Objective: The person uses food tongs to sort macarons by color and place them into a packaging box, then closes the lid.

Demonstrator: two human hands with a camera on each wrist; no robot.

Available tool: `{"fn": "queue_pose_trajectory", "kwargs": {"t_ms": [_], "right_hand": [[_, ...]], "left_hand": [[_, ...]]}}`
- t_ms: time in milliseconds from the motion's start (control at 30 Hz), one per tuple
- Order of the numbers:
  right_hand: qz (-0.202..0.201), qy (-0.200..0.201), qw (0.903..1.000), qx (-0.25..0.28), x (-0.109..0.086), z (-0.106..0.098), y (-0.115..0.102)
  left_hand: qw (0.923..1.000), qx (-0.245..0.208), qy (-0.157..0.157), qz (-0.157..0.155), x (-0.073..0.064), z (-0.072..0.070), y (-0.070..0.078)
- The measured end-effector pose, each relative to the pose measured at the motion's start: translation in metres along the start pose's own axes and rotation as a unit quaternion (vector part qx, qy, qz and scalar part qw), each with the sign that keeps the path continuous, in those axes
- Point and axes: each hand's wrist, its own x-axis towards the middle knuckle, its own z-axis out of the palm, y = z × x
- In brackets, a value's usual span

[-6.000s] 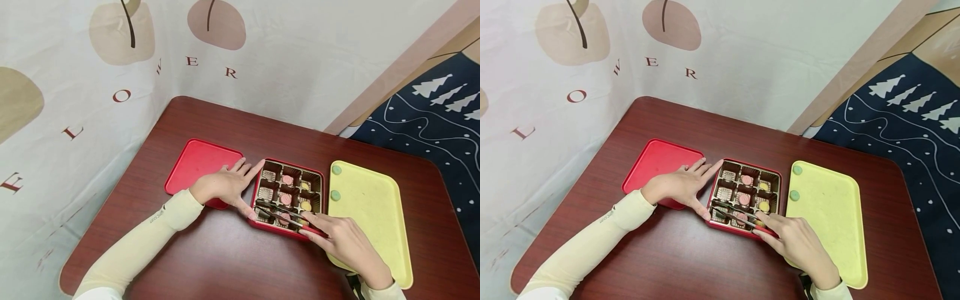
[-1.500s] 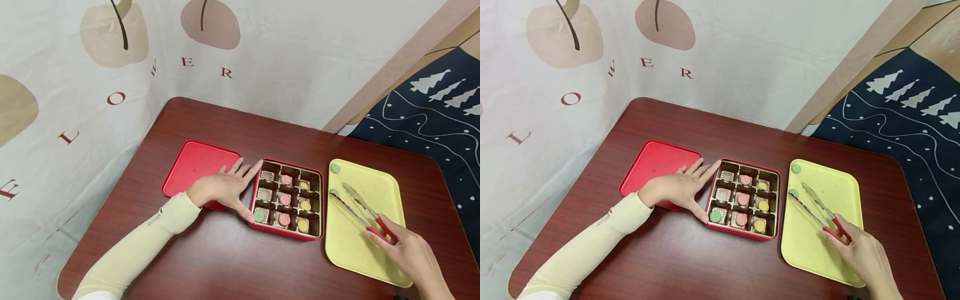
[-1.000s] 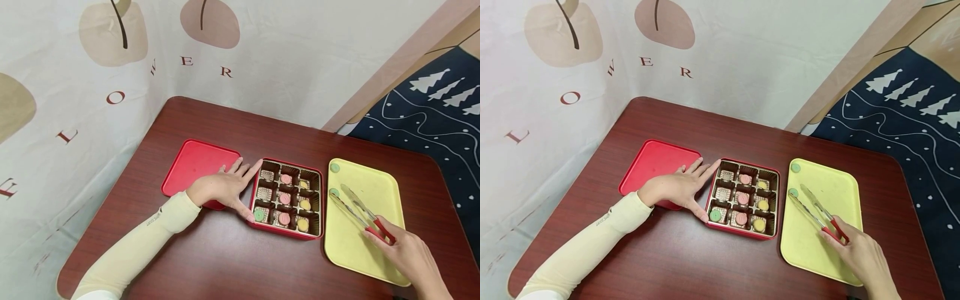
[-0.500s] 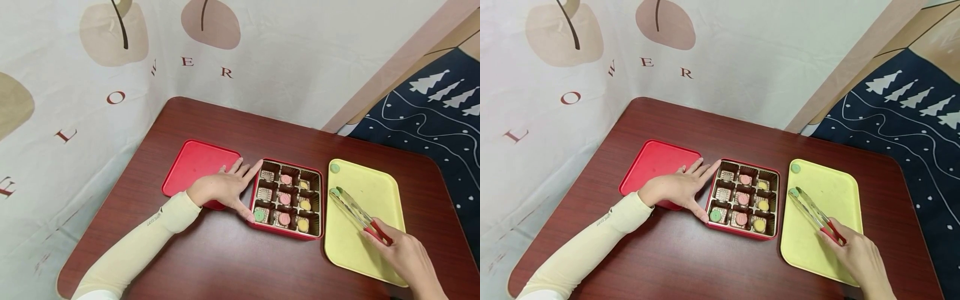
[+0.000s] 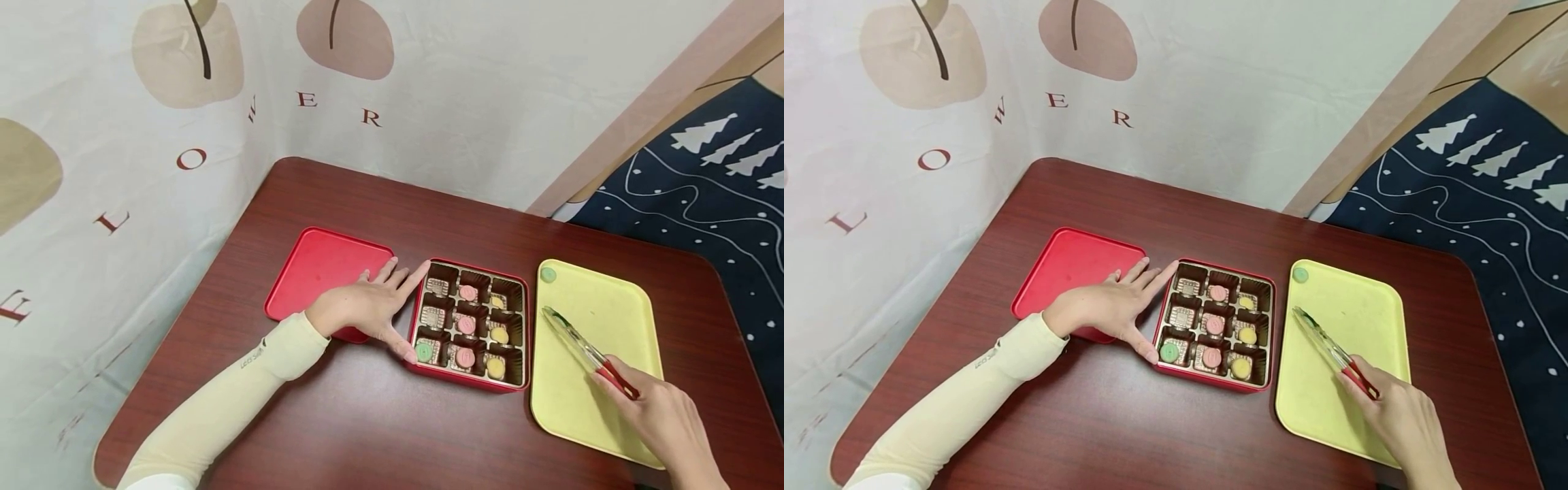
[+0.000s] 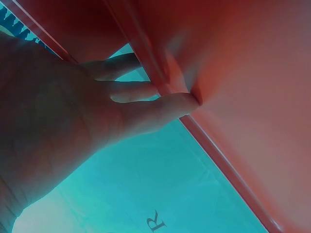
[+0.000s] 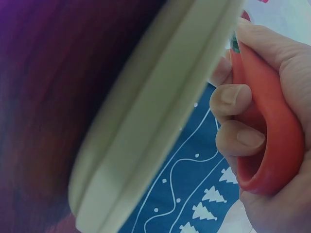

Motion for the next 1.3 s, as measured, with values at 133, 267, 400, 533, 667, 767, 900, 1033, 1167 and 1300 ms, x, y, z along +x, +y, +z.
{"fn": "queue_pose_trajectory", "kwargs": {"t_ms": [133, 267, 400, 533, 667, 767, 900, 1033, 1167, 1300], "right_hand": [[-0.009, 0.012, 0.9999, -0.001, -0.001, 0.001, 0.001], [-0.014, 0.022, 0.9997, -0.002, -0.001, 0.000, 0.002], [-0.013, 0.024, 0.9996, -0.002, -0.001, -0.001, 0.003], [-0.021, 0.031, 0.9993, 0.000, 0.001, -0.001, 0.003], [-0.041, 0.048, 0.9980, 0.009, 0.005, -0.002, 0.001], [-0.060, 0.059, 0.9962, 0.022, 0.010, -0.003, -0.003], [-0.074, 0.064, 0.9943, 0.042, 0.016, -0.005, -0.010], [-0.090, 0.065, 0.9925, 0.052, 0.020, -0.007, -0.017], [-0.117, 0.074, 0.9889, 0.055, 0.026, -0.011, -0.024], [-0.142, 0.075, 0.9852, 0.062, 0.033, -0.016, -0.032]], "left_hand": [[1.0000, 0.001, 0.001, 0.001, 0.000, 0.000, 0.001], [1.0000, 0.003, 0.003, 0.003, 0.000, 0.001, 0.001], [1.0000, 0.003, 0.005, 0.002, -0.001, 0.000, 0.001], [1.0000, 0.004, 0.006, 0.001, -0.001, 0.000, 0.001], [1.0000, 0.003, 0.005, 0.001, -0.002, 0.000, 0.001], [1.0000, 0.003, 0.008, 0.000, -0.002, 0.000, 0.002], [0.9999, 0.009, 0.007, -0.004, -0.001, 0.000, 0.001], [0.9999, 0.015, 0.006, -0.007, 0.001, 0.001, 0.002], [0.9999, 0.012, 0.003, -0.009, 0.002, 0.001, 0.002], [0.9999, 0.010, 0.000, -0.013, 0.001, 0.001, 0.002]]}}
